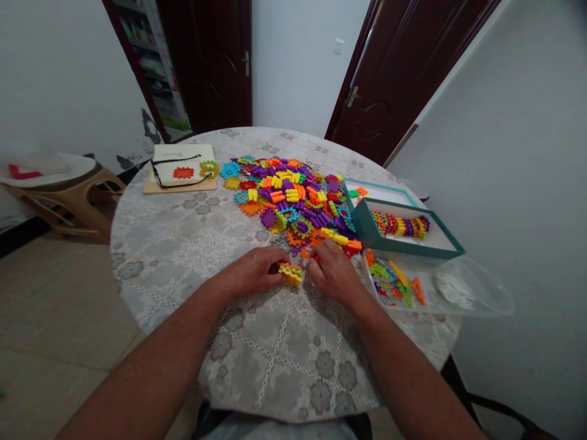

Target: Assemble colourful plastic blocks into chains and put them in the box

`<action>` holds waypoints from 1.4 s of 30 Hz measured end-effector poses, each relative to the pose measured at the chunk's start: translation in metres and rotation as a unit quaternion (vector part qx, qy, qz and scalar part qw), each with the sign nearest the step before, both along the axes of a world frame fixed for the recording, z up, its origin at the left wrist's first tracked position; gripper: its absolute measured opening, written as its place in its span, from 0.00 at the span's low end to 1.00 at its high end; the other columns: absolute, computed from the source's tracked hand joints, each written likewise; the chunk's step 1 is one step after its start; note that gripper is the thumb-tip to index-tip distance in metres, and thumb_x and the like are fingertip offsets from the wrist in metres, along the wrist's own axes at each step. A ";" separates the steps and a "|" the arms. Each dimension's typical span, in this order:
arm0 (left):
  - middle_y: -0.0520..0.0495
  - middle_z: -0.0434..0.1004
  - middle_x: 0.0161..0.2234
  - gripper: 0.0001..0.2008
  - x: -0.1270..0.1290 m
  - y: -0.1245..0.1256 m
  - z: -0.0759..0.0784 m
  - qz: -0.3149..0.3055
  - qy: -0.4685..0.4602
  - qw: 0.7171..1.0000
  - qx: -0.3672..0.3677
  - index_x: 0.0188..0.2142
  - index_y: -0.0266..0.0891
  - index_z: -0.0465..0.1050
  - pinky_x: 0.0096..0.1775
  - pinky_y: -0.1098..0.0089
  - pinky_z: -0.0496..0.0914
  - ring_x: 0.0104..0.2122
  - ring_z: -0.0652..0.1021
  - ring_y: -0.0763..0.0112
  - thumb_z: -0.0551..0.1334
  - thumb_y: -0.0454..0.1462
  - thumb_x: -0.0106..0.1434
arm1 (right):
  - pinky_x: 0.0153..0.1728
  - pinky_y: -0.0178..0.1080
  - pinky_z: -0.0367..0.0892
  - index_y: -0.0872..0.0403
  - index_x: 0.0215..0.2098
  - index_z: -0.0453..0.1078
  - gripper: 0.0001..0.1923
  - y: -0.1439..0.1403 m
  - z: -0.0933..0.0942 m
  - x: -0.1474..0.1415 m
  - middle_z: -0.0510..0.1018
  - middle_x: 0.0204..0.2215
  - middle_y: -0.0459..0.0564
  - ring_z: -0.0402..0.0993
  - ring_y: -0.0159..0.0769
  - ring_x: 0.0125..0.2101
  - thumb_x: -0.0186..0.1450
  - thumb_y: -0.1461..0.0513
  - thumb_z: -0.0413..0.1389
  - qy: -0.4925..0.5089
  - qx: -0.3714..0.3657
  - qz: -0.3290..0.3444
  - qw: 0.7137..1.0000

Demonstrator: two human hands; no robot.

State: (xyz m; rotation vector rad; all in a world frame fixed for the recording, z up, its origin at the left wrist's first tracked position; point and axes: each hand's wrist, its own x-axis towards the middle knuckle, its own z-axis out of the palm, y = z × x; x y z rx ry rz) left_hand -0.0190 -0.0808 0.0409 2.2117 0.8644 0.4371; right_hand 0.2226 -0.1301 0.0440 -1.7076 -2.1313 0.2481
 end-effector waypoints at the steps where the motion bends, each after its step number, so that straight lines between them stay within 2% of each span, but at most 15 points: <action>1: 0.52 0.78 0.35 0.08 0.000 0.000 0.000 0.003 -0.003 1.000 -0.005 0.44 0.45 0.78 0.38 0.69 0.66 0.34 0.75 0.69 0.64 0.37 0.65 | 0.45 0.41 0.66 0.52 0.40 0.70 0.06 0.000 0.001 0.001 0.73 0.42 0.54 0.72 0.43 0.44 0.70 0.63 0.51 0.034 0.012 0.016 0.999; 5: 0.53 0.78 0.34 0.15 0.000 0.001 -0.005 0.020 -0.008 1.000 -0.021 0.49 0.45 0.74 0.37 0.69 0.66 0.33 0.76 0.68 0.65 0.35 0.63 | 0.40 0.38 0.62 0.51 0.37 0.66 0.07 -0.002 0.005 -0.002 0.73 0.35 0.48 0.71 0.38 0.38 0.72 0.64 0.48 0.126 -0.026 0.090 0.988; 7: 0.53 0.78 0.34 0.18 0.000 0.001 -0.007 0.031 -0.012 0.999 -0.022 0.51 0.45 0.73 0.37 0.68 0.67 0.33 0.76 0.68 0.66 0.35 0.61 | 0.37 0.37 0.60 0.51 0.37 0.66 0.09 -0.004 0.005 -0.007 0.73 0.32 0.45 0.70 0.36 0.35 0.74 0.63 0.47 0.141 -0.055 0.106 0.983; 10: 0.51 0.78 0.35 0.22 0.000 0.002 -0.008 0.045 -0.011 0.999 -0.013 0.55 0.44 0.71 0.39 0.68 0.68 0.34 0.76 0.68 0.67 0.35 0.61 | 0.37 0.36 0.59 0.52 0.37 0.68 0.10 -0.006 0.004 -0.013 0.74 0.32 0.44 0.70 0.34 0.34 0.77 0.60 0.48 0.156 -0.061 0.117 0.979; 14: 0.50 0.78 0.38 0.17 0.000 0.003 -0.005 0.018 0.004 1.000 0.014 0.52 0.43 0.75 0.41 0.68 0.67 0.36 0.75 0.68 0.65 0.35 0.62 | 0.38 0.37 0.63 0.52 0.39 0.71 0.14 -0.005 0.000 -0.013 0.76 0.33 0.46 0.72 0.35 0.35 0.79 0.58 0.47 0.178 -0.050 0.154 0.971; 16: 0.50 0.77 0.38 0.12 0.001 0.003 -0.002 0.008 0.009 1.000 0.024 0.47 0.43 0.77 0.41 0.68 0.67 0.36 0.75 0.68 0.64 0.35 0.63 | 0.42 0.38 0.66 0.52 0.42 0.73 0.14 -0.001 -0.004 -0.009 0.78 0.36 0.49 0.74 0.37 0.39 0.78 0.60 0.47 0.184 -0.010 0.134 0.974; 18: 0.50 0.77 0.37 0.10 0.001 0.003 0.000 0.004 0.015 0.999 0.029 0.44 0.42 0.77 0.40 0.68 0.66 0.36 0.74 0.68 0.63 0.35 0.64 | 0.49 0.41 0.68 0.52 0.45 0.74 0.11 0.006 -0.010 -0.001 0.79 0.41 0.53 0.75 0.41 0.45 0.75 0.63 0.49 0.154 0.053 0.068 0.984; 20: 0.50 0.76 0.37 0.09 0.002 0.002 0.001 0.002 0.020 0.999 0.032 0.44 0.42 0.77 0.40 0.68 0.65 0.36 0.74 0.68 0.64 0.36 0.64 | 0.53 0.45 0.67 0.54 0.48 0.75 0.11 0.013 -0.016 0.007 0.78 0.45 0.57 0.73 0.45 0.49 0.73 0.65 0.51 0.084 0.098 -0.012 0.992; 23: 0.50 0.77 0.38 0.09 0.003 0.002 0.003 -0.002 0.024 0.999 0.032 0.45 0.43 0.77 0.40 0.68 0.65 0.37 0.75 0.67 0.64 0.37 0.65 | 0.58 0.48 0.66 0.55 0.51 0.76 0.13 0.021 -0.023 0.017 0.75 0.50 0.61 0.70 0.49 0.53 0.73 0.64 0.53 -0.023 0.098 -0.076 0.992; 27: 0.49 0.78 0.39 0.11 0.003 0.002 0.004 0.006 0.028 0.999 0.024 0.46 0.43 0.78 0.41 0.68 0.66 0.37 0.75 0.66 0.64 0.39 0.64 | 0.58 0.45 0.67 0.56 0.46 0.78 0.11 0.027 -0.025 0.018 0.73 0.48 0.59 0.71 0.47 0.52 0.73 0.64 0.53 -0.069 0.069 -0.093 0.991; 34: 0.49 0.78 0.39 0.10 0.003 0.002 0.003 -0.001 0.020 0.999 0.042 0.46 0.43 0.77 0.41 0.68 0.66 0.37 0.75 0.67 0.63 0.39 0.67 | 0.55 0.43 0.68 0.53 0.39 0.73 0.07 0.027 -0.024 0.016 0.73 0.47 0.58 0.72 0.46 0.49 0.72 0.62 0.54 -0.045 0.048 -0.109 0.992; 38: 0.49 0.78 0.39 0.11 0.002 0.002 0.002 -0.005 0.019 0.999 0.049 0.48 0.42 0.77 0.41 0.68 0.66 0.37 0.76 0.67 0.63 0.39 0.67 | 0.53 0.44 0.68 0.52 0.43 0.72 0.06 0.026 -0.027 0.015 0.74 0.45 0.56 0.72 0.46 0.48 0.72 0.62 0.53 -0.019 0.041 -0.115 0.992; 42: 0.49 0.79 0.39 0.11 0.002 0.001 0.003 0.003 0.031 0.999 0.038 0.48 0.42 0.77 0.41 0.68 0.67 0.37 0.76 0.68 0.63 0.38 0.67 | 0.52 0.45 0.68 0.52 0.48 0.72 0.10 0.026 -0.028 0.015 0.75 0.46 0.55 0.73 0.46 0.49 0.69 0.65 0.54 0.049 0.075 -0.117 0.989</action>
